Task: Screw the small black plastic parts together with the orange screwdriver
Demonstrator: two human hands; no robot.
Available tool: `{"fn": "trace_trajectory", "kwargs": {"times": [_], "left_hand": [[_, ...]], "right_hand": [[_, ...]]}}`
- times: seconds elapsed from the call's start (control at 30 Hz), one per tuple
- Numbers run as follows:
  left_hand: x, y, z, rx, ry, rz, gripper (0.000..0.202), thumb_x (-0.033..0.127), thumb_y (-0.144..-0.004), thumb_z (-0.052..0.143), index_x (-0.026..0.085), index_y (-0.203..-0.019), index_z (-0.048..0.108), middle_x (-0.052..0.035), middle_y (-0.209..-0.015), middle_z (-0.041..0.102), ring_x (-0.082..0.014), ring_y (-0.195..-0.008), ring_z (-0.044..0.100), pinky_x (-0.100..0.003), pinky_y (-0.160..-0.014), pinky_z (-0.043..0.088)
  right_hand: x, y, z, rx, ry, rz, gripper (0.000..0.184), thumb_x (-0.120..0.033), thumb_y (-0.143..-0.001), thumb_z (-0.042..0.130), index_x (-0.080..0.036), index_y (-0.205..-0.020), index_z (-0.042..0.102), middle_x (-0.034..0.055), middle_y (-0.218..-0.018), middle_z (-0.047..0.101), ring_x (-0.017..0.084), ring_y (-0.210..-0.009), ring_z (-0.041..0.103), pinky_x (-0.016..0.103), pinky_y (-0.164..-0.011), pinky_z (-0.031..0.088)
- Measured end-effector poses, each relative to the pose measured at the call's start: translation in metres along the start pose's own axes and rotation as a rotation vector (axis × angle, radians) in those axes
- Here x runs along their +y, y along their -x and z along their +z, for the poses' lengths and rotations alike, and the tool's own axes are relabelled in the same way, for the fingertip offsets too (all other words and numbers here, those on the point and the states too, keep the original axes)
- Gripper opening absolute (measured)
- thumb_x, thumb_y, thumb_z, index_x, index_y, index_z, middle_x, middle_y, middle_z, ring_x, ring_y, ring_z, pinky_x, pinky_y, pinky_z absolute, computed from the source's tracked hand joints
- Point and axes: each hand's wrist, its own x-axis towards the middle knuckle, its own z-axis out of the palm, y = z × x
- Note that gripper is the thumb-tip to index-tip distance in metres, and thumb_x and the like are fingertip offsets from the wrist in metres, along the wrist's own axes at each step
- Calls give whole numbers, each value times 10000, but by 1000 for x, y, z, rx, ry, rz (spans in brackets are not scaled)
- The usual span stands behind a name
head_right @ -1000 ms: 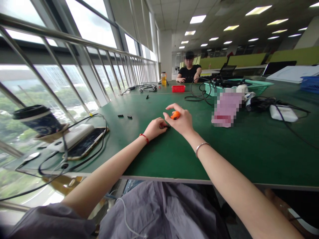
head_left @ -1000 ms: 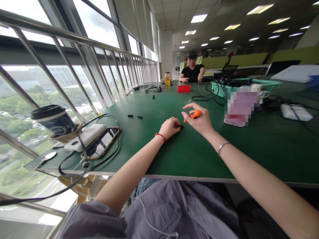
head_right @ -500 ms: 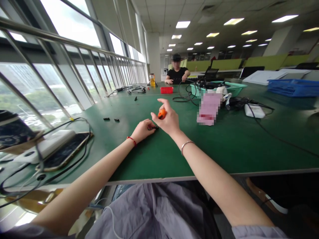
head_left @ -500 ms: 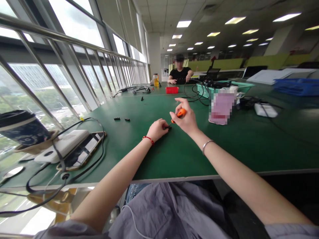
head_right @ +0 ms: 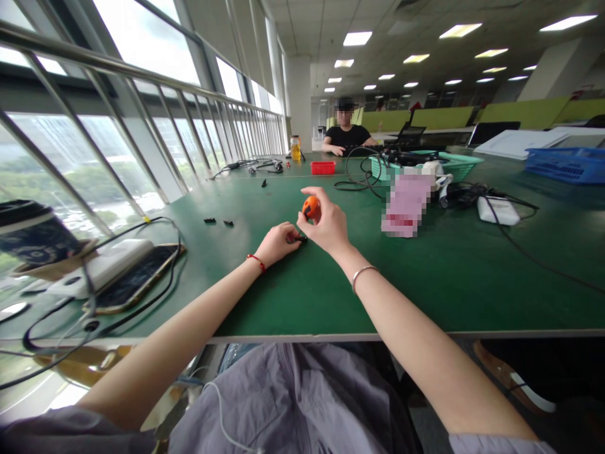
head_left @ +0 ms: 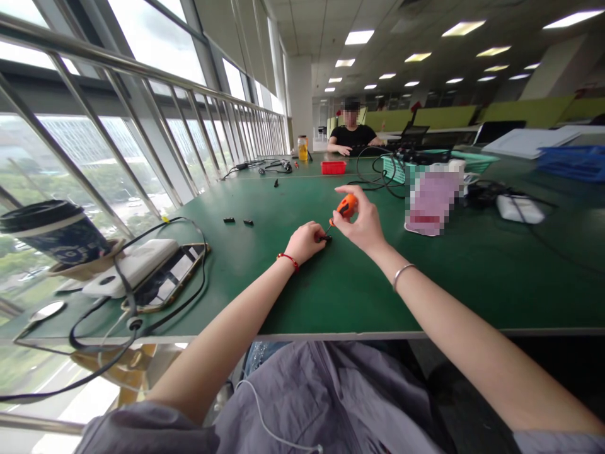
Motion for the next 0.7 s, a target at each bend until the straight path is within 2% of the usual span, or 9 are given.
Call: {"fn": "trace_trajectory", "kwargs": {"times": [0.07, 0.13, 0.23, 0.3, 0.37, 0.47, 0.6, 0.7], "left_hand": [[0, 0, 0, -3, 0, -1, 45, 138, -680, 626, 158, -681, 587, -5, -745, 556, -120, -642, 525, -259, -639, 453], [0, 0, 0, -7, -1, -1, 41, 135, -678, 626, 159, -686, 594, -5, -740, 554, -121, -643, 526, -259, -643, 455], [0, 0, 0, -10, 3, 5, 32, 138, -684, 625, 161, -703, 613, -6, -737, 554, -121, -647, 531, -256, -647, 462], [0, 0, 0, -6, 1, 8, 33, 143, -687, 624, 161, -714, 619, -8, -746, 558, -122, -652, 535, -256, -646, 463], [-1, 1, 1, -4, 3, 11, 35, 146, -686, 622, 161, -718, 618, -8, -752, 559, -121, -653, 535, -255, -645, 461], [-1, 0, 1, -9, 9, 8, 31, 149, -689, 617, 160, -718, 611, -4, -747, 550, -117, -640, 524, -254, -645, 457], [-1, 0, 1, -18, 5, 0, 25, 153, -687, 618, 156, -702, 598, -4, -741, 539, -115, -630, 508, -258, -637, 445], [-3, -1, 2, -15, 9, 8, 22, 156, -688, 614, 155, -699, 595, -8, -752, 545, -118, -641, 511, -259, -644, 449]], "right_hand": [[1, 0, 1, 17, -22, -25, 482, -332, -719, 584, -212, -1180, 505, 3, -813, 594, 138, -640, 537, 264, -597, 438], [1, 0, 0, 20, 2, -11, 493, -371, -721, 601, -214, -1178, 505, -14, -752, 576, 141, -632, 537, 264, -595, 427], [-4, 1, -2, -24, 51, 54, 334, -422, -738, 597, -210, -996, 595, -49, -567, 498, 136, -547, 499, 262, -575, 386], [-7, 1, -3, -45, 35, 80, 247, -426, -750, 582, -212, -868, 618, -47, -526, 482, 131, -528, 487, 257, -565, 368], [-9, 1, -4, -59, 2, 81, 208, -400, -752, 570, -212, -824, 620, -45, -522, 484, 123, -516, 478, 251, -557, 362], [-7, 1, -3, -56, -16, 49, 198, -339, -738, 570, -212, -883, 615, -46, -556, 503, 114, -504, 463, 249, -555, 374], [1, 1, 1, -15, -50, -26, 442, -292, -702, 597, -223, -1134, 534, -17, -769, 590, 122, -577, 513, 257, -575, 421], [1, 2, 2, -16, -29, -22, 507, -331, -694, 623, -225, -1176, 504, -22, -764, 583, 130, -601, 527, 252, -576, 418]]}}
